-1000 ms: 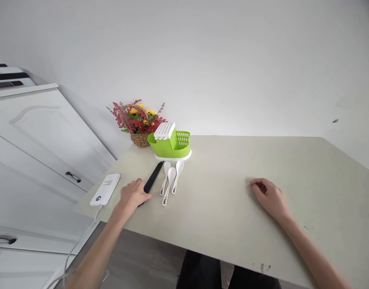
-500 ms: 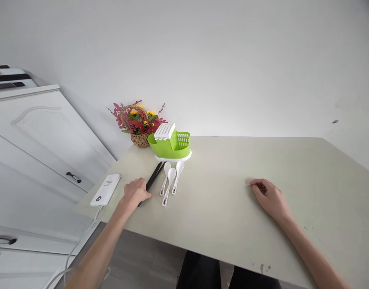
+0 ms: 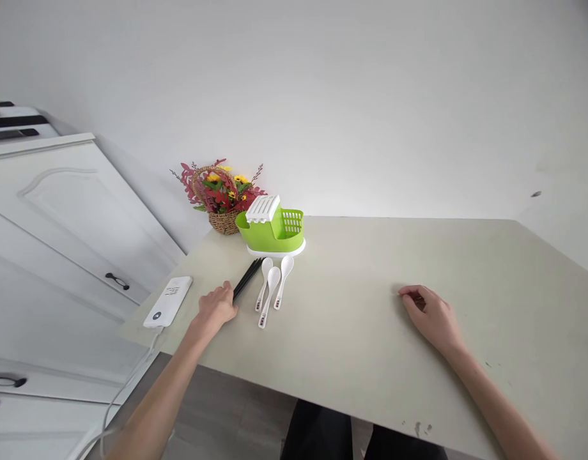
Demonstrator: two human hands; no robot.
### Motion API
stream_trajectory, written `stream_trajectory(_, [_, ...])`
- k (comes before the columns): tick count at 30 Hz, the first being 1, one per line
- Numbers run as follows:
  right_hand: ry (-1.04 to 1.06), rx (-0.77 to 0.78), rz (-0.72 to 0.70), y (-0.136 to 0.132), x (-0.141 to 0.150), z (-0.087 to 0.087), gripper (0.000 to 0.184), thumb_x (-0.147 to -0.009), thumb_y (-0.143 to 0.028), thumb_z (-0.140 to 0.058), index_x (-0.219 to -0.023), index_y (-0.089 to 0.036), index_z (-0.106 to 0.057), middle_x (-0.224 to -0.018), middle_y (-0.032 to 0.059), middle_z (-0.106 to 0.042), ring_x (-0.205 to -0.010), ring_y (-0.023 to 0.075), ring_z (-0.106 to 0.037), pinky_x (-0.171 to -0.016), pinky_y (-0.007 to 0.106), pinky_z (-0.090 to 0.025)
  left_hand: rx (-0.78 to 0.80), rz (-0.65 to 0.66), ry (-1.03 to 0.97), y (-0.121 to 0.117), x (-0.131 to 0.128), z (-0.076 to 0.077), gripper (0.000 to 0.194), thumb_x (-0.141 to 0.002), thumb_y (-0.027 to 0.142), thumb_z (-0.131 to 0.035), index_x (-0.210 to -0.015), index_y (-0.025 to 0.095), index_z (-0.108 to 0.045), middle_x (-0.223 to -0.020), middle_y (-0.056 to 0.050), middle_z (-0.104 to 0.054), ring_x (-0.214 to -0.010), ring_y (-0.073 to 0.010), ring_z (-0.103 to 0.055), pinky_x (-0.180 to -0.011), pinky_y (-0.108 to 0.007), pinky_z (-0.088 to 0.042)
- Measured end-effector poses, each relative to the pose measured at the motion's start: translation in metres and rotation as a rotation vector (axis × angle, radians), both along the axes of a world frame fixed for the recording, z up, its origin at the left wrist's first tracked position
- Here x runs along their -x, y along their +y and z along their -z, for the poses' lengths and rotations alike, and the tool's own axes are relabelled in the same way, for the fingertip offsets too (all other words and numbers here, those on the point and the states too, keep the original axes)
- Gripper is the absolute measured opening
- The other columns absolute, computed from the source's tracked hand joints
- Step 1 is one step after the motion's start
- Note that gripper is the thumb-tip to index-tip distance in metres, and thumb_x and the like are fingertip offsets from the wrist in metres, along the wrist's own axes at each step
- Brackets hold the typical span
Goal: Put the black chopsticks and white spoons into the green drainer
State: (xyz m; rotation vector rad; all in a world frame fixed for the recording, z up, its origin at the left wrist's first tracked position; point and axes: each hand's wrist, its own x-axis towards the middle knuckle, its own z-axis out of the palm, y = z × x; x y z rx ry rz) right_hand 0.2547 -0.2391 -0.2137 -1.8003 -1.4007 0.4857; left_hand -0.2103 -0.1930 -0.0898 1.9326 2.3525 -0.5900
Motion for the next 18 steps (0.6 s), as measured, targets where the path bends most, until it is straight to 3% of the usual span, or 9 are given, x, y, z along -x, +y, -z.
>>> stream_trajectory(7, [-0.015,-0.023,0.008,-0.001,0.002,-0.002,0.027,-0.084,-0.042,-0.051,-0.092,-0.026,-0.070,-0.096,0.0041,-0.075,-0.082,0.0238,-0.066,-0.077,0.038,-0.046,0.003,0.008,-0.006,-0.007,0.004,0.004,0.042,-0.099,0.021,-0.041,-0.138,0.006,-0.046,-0.132,-0.027,-0.062,-0.119,-0.0392,-0.067,-0.091,-0.045,-0.052])
stream_trajectory(13, [-0.019,-0.021,0.010,-0.001,0.001,0.000,0.027,-0.084,-0.042,-0.051,-0.093,-0.026,-0.071,-0.097,0.0041,-0.075,-0.082,0.0233,-0.066,-0.076,0.037,-0.046,-0.006,0.024,-0.042,-0.016,0.010,0.009,0.039,-0.094,0.010,-0.040,-0.131,0.008,-0.048,-0.132,-0.026,-0.057,-0.101,-0.0337,-0.073,-0.079,-0.040,-0.053])
stream_trajectory(18, [-0.026,-0.025,0.007,-0.001,0.001,0.000,0.027,-0.084,-0.042,-0.051,-0.093,-0.026,-0.071,-0.096,0.0042,-0.075,-0.081,0.0228,-0.065,-0.075,0.036,-0.046,-0.044,0.026,-0.072,-0.024,0.010,0.012,0.037,-0.098,0.011,-0.037,-0.134,0.009,-0.044,-0.128,-0.025,-0.061,-0.106,-0.0350,-0.072,-0.080,-0.040,-0.052])
